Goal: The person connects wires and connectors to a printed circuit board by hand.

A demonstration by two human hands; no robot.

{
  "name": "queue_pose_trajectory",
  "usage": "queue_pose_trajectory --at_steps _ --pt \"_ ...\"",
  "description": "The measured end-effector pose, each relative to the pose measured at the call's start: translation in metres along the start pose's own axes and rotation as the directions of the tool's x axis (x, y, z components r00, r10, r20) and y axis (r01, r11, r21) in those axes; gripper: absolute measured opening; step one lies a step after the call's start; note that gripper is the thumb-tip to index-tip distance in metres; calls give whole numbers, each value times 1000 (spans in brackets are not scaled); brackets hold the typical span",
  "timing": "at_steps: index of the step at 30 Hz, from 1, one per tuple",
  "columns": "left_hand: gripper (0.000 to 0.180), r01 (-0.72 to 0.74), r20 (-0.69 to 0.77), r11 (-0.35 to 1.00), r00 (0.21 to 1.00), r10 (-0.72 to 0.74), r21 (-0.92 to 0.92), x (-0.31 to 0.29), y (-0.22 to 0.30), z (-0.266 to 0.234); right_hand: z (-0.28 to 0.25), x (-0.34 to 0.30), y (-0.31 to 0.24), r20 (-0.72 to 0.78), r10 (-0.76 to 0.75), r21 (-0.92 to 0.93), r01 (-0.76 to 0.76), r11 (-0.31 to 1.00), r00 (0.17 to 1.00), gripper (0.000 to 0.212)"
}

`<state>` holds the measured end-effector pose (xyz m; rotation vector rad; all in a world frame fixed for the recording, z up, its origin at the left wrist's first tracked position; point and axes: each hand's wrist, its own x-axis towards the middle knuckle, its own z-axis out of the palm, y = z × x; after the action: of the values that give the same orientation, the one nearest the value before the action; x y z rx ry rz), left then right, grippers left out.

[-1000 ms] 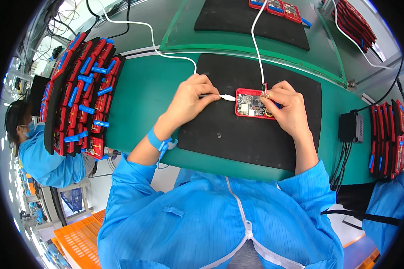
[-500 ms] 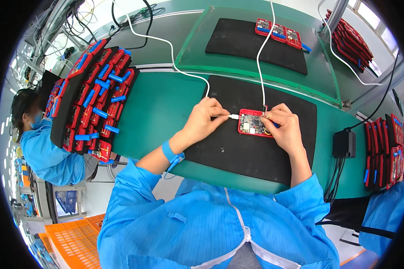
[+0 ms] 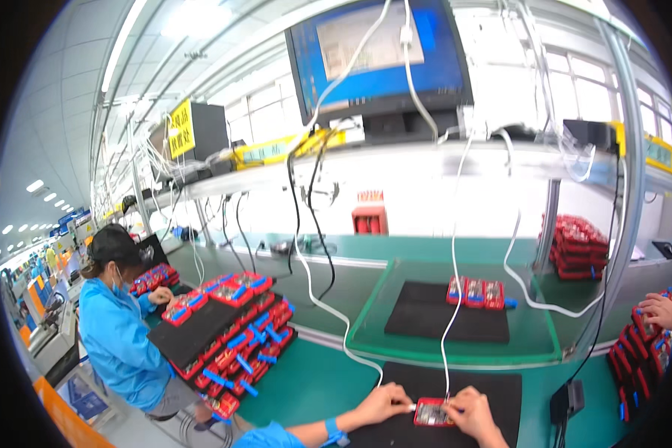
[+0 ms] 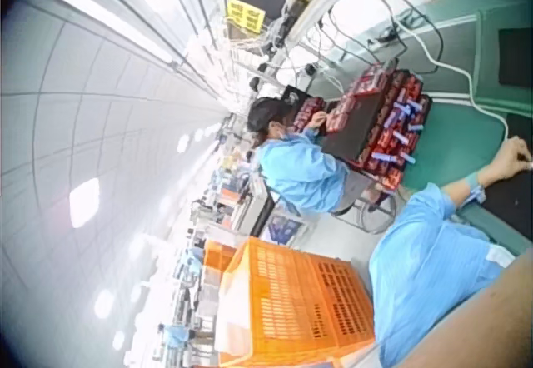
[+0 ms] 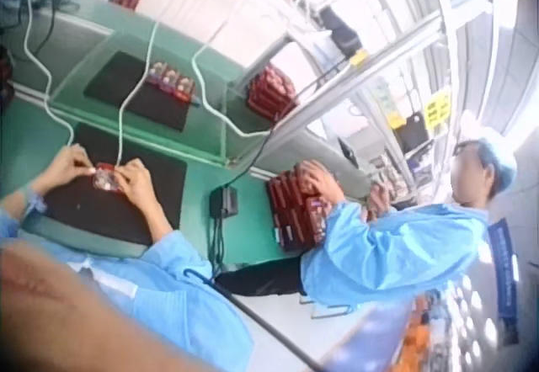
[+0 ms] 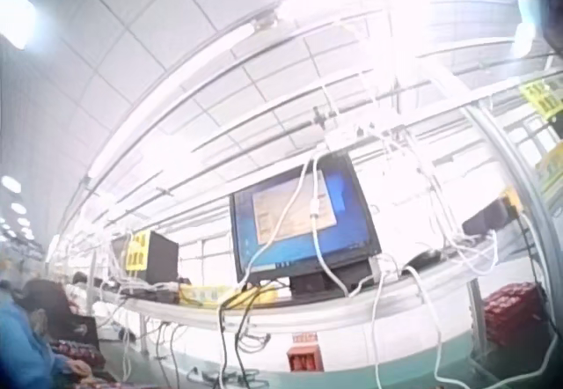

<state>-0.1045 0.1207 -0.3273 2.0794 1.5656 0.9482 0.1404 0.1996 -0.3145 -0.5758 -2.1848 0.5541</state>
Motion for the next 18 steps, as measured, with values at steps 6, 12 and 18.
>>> queue_pose_trajectory --at_steps 6,12,18 --pt "17 19 -11 998 1000 -20 -59 3 -1 0 0 5 -10 -29 39 59 -37 998 999 10" --pt "17 64 8 994 998 -63 -88 8 3 -2 -2 10 -9 -25 19 53 -17 998 1000 12" --pt "19 26 63 996 998 -21 -88 9 5 -3 -3 6 -9 -25 44 66 -42 997 999 12"
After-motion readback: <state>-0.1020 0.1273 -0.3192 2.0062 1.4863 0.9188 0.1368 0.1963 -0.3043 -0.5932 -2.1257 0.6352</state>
